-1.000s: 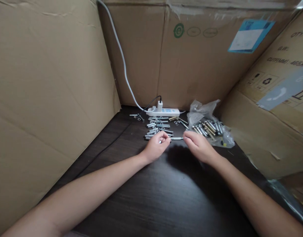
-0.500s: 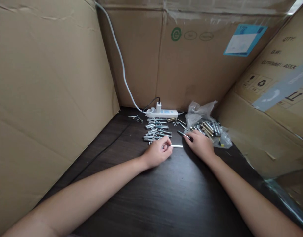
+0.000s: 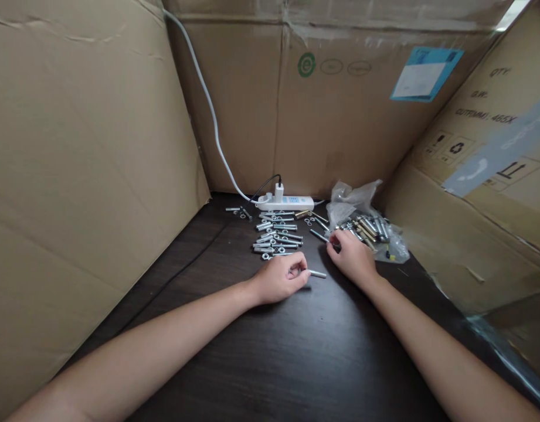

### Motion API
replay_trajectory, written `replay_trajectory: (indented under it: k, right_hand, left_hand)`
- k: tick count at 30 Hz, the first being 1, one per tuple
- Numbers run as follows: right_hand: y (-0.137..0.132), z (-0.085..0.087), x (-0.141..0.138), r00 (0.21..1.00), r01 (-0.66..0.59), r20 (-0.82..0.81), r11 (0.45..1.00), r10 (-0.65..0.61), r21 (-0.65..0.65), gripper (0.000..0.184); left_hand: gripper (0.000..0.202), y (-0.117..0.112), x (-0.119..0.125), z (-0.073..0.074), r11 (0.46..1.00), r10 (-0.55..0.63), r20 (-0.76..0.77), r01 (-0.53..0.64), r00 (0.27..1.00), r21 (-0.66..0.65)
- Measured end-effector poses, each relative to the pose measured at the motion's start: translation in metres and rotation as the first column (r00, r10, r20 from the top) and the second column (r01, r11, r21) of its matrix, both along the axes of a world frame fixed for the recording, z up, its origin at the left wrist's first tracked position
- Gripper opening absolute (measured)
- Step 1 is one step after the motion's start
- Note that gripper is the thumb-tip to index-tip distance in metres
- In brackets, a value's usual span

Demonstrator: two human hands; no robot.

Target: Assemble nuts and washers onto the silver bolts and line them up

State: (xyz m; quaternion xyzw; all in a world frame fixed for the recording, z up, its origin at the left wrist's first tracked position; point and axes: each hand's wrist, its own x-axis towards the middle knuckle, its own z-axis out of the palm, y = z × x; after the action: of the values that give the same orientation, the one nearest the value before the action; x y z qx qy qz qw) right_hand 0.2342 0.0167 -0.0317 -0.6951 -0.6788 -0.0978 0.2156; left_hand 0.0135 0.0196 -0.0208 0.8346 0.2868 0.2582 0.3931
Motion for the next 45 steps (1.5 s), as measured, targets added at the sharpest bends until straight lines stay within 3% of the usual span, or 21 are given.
replay_trajectory:
  k: [3, 6, 20, 32, 36, 39, 45]
  right_hand:
    - [-0.001, 0.002, -0.002, 0.989, -0.138, 0.066, 0.989, 0.135, 0.044, 0.016]
    - [0.000, 0.001, -0.003, 0.973, -0.218, 0.080, 0.976, 0.219, -0.017, 0.018]
    - [0.006, -0.003, 0.016, 0.991, -0.106, 0.073, 0.993, 0.110, -0.057, 0.030]
    - [0.018, -0.017, 0.044, 0.974, -0.218, 0.053, 0.975, 0.220, -0.039, 0.034]
    - [0.019, -0.017, 0.043, 0.970, -0.233, 0.050, 0.970, 0.236, -0.064, 0.040]
    - [0.019, -0.015, 0.042, 0.964, -0.260, 0.038, 0.963, 0.263, -0.076, 0.049]
    - [0.018, -0.012, 0.038, 0.970, -0.237, 0.038, 0.968, 0.241, -0.077, 0.050]
  left_hand:
    - [0.016, 0.000, 0.000, 0.000, 1.000, 0.001, -0.011, -0.001, 1.000, 0.000]
    - [0.017, 0.000, 0.000, 0.000, 1.000, 0.007, -0.015, -0.006, 1.000, 0.009]
    - [0.016, -0.001, -0.001, 0.003, 1.000, -0.003, -0.029, 0.003, 1.000, 0.012]
    - [0.016, -0.002, 0.001, 0.010, 0.996, 0.066, -0.019, -0.065, 0.998, 0.056]
    - [0.017, 0.021, 0.006, 0.022, 0.971, 0.204, 0.011, -0.203, 0.979, 0.125]
    - [0.015, 0.049, 0.014, 0.030, 0.937, 0.313, -0.063, -0.297, 0.948, 0.185]
    - [0.016, 0.091, 0.041, 0.034, 0.887, 0.392, -0.262, -0.286, 0.882, 0.363]
